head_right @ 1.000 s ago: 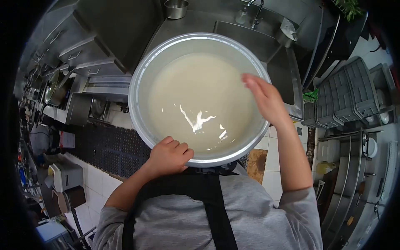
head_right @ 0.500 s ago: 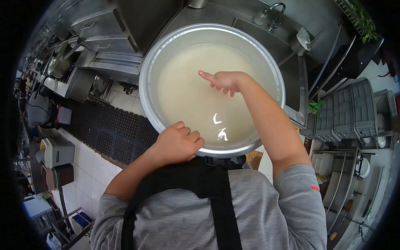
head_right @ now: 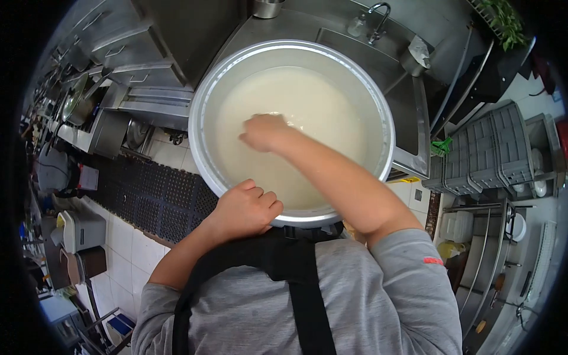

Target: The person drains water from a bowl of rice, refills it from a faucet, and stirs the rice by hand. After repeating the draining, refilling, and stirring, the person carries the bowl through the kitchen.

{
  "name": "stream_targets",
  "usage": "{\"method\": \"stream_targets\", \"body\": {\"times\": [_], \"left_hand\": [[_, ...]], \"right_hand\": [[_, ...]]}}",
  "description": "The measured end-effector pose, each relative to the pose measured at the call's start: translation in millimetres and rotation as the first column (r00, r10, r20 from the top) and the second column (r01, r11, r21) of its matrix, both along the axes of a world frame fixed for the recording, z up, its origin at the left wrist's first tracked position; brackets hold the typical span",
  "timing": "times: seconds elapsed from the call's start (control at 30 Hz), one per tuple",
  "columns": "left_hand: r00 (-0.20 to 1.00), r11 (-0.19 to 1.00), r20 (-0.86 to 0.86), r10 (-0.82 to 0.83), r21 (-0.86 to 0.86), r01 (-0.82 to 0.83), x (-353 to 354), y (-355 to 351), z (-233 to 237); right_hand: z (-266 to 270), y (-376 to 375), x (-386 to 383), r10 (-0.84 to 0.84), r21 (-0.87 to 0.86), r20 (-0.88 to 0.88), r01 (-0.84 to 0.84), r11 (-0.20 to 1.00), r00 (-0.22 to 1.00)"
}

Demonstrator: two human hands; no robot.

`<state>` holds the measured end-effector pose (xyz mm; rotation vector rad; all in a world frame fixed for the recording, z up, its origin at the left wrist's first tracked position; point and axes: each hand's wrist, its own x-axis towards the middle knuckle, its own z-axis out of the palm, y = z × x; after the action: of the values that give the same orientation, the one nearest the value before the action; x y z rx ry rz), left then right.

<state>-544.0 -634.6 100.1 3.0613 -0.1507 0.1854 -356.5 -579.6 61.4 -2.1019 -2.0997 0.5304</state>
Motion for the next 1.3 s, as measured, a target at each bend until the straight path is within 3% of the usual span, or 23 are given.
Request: {"method": "stream_targets", "body": {"times": [0.13, 0.17, 0.2, 0.27, 0.3, 0.37, 0.4, 0.47, 0.57, 0.67, 0.77, 0.83, 1.03, 1.1, 1.17, 1.2, 1.23, 1.27, 1.3], "left_hand": [[1.0, 1.0, 0.009, -0.006, 0.013, 0.006, 0.7, 0.7, 2.2], [1.0, 1.0, -0.016, -0.011, 0.007, 0.011, 0.4, 1.2, 1.9], [0.999, 1.0, -0.042, -0.015, -0.001, 0.015, 0.1, 1.4, 1.8], [0.999, 1.0, -0.036, -0.015, 0.006, 0.015, 1.1, 2.0, 4.1], [0.999, 1.0, -0.038, -0.021, 0.002, 0.021, 2.1, 2.4, 5.9], [0.999, 1.0, -0.039, -0.026, 0.008, 0.026, 3.3, 2.3, 8.6], [0.998, 1.0, -0.053, -0.027, -0.006, 0.027, 2.9, 2.1, 8.2], [0.998, 1.0, -0.064, -0.021, -0.017, 0.02, 3.3, 2.2, 7.6], [0.997, 1.0, -0.071, -0.015, -0.004, 0.014, 2.8, 1.6, 6.6], [0.998, 0.997, 0.049, -0.04, -0.058, 0.043, 4.3, 2.6, 4.8], [0.999, 0.998, 0.026, -0.031, -0.062, 0.033, 4.2, 0.6, 6.7], [0.992, 1.0, -0.124, 0.0, -0.003, 0.0, 4.3, -0.3, 10.6], [0.988, 1.0, -0.152, 0.008, -0.016, -0.01, 6.1, -2.0, 15.6], [0.994, 1.0, -0.109, -0.01, -0.025, 0.008, 7.6, -1.6, 17.5], [0.997, 0.999, -0.068, -0.025, -0.038, 0.022, 9.8, 0.0, 19.4], [0.996, 0.999, -0.086, -0.02, -0.052, 0.015, 10.3, 0.0, 21.1], [0.994, 0.998, -0.107, -0.018, -0.068, 0.01, 9.9, -1.1, 21.8], [0.993, 0.997, -0.112, -0.022, -0.071, 0.014, 9.3, -2.4, 21.4], [0.992, 0.997, -0.127, -0.02, -0.075, 0.011, 9.7, -2.4, 21.6]], "right_hand": [[-38.6, 17.3, 12.0, 0.154, 0.143, -0.135, -0.134, 0.981, 0.979], [-38.0, 19.0, 31.7, -0.02, 0.159, -0.592, 0.141, 0.977, 0.806], [-34.5, 19.5, 53.7, -0.126, 0.041, -0.905, 0.379, 0.924, 0.406], [-28.6, 20.3, 114.7, -0.18, -0.13, -0.984, 0.682, 0.72, 0.003], [-44.5, 13.8, 149.8, -0.043, -0.15, -0.986, 0.753, 0.64, -0.16], [-56.2, -4.0, 185.5, 0.028, -0.367, -0.908, 0.824, 0.432, -0.419], [-67.5, -6.5, 195.2, 0.034, -0.363, -0.908, 0.824, 0.435, -0.417], [-87.4, -7.9, 205.7, 0.107, -0.503, -0.797, 0.751, 0.428, -0.595], [-104.9, -2.2, 199.8, 0.177, -0.546, -0.733, 0.723, 0.423, -0.657], [-110.5, 1.3, 196.2, 0.223, -0.583, -0.674, 0.692, 0.425, -0.704], [-110.8, 0.0, 193.5, 0.221, -0.575, -0.682, 0.698, 0.428, -0.697], [-118.2, 0.5, 196.1, 0.211, -0.564, -0.696, 0.704, 0.431, -0.686], [-113.4, 13.5, 202.7, 0.295, -0.588, -0.656, 0.715, 0.377, -0.695], [-91.0, 26.7, 229.0, 0.338, -0.695, -0.211, 0.384, 0.608, -0.917], [-32.6, 10.7, 258.1, 0.514, -0.225, -0.066, 0.514, 0.828, -0.855], [12.9, 1.0, 260.0, 0.664, -0.161, -0.118, 0.674, 0.721, -0.738], [38.5, -1.1, 262.8, 0.81, -0.188, -0.246, 0.846, 0.499, -0.532], [52.2, -8.9, 260.5, 0.84, -0.177, -0.323, 0.899, 0.4, -0.436], [47.0, -11.0, 260.3, 0.802, -0.22, -0.388, 0.89, 0.399, -0.455]]}}
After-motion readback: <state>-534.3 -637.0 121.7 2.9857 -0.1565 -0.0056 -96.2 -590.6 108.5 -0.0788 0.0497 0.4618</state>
